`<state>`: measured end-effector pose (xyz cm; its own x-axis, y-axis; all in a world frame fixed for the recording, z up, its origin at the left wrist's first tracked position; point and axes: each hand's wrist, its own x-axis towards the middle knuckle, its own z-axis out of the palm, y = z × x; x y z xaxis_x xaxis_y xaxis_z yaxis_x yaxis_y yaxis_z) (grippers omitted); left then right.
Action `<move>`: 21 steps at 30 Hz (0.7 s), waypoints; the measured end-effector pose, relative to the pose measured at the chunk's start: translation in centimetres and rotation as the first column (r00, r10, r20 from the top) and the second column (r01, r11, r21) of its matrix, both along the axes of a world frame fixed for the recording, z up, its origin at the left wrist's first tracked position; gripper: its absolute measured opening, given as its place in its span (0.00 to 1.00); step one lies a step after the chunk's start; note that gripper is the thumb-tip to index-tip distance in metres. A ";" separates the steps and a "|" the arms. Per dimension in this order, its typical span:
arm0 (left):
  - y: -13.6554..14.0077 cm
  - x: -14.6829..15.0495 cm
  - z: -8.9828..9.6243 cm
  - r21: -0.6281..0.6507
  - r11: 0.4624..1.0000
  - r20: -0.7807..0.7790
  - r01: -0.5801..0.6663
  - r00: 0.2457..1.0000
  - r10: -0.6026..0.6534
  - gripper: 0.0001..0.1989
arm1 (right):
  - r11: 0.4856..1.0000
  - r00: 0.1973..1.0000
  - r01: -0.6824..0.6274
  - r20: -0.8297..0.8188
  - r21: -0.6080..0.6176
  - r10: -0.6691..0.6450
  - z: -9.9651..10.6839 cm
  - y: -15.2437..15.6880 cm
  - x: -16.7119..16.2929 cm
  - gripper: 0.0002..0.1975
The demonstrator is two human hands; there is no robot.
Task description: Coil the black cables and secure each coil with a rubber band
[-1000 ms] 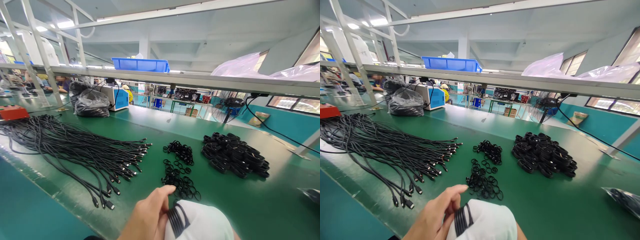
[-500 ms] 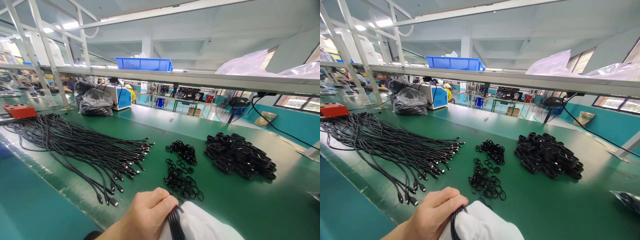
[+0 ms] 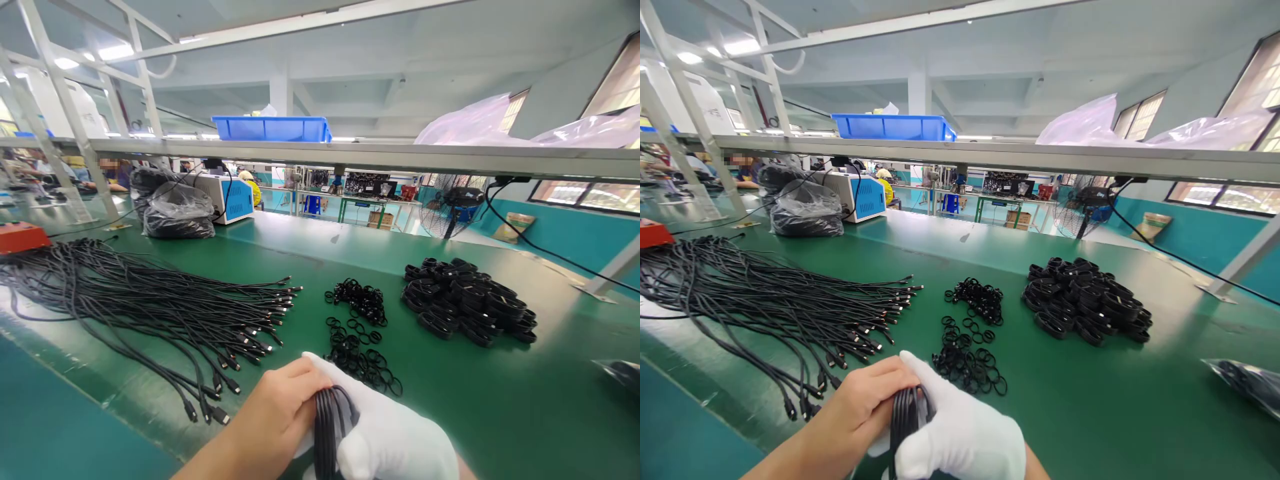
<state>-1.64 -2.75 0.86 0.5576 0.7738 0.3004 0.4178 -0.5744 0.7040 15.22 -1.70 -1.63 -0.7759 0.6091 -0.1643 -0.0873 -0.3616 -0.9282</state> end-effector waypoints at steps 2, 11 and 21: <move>0.1 0.1 0.0 -0.019 0.999 -0.020 -0.026 0.999 0.025 0.14 | 0.999 0.997 -0.006 -0.074 -0.034 0.003 0.1 0.1 -0.6 0.48; 0.0 0.6 -0.5 -0.049 0.992 -0.090 -0.120 0.989 0.115 0.15 | 0.997 0.995 -0.033 -0.091 -0.065 0.027 0.2 0.8 -1.1 0.39; 0.8 0.6 0.3 -0.317 0.905 -0.094 -0.284 0.959 0.268 0.10 | 0.988 0.995 0.087 -0.030 -0.130 -0.091 0.2 0.5 -1.1 0.20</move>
<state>-1.08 -2.00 1.19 0.3153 0.9489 -0.0143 0.5635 -0.1751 0.8074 14.17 -1.19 -1.40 -0.7263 0.6518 -0.2183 -0.1571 -0.4666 -0.8704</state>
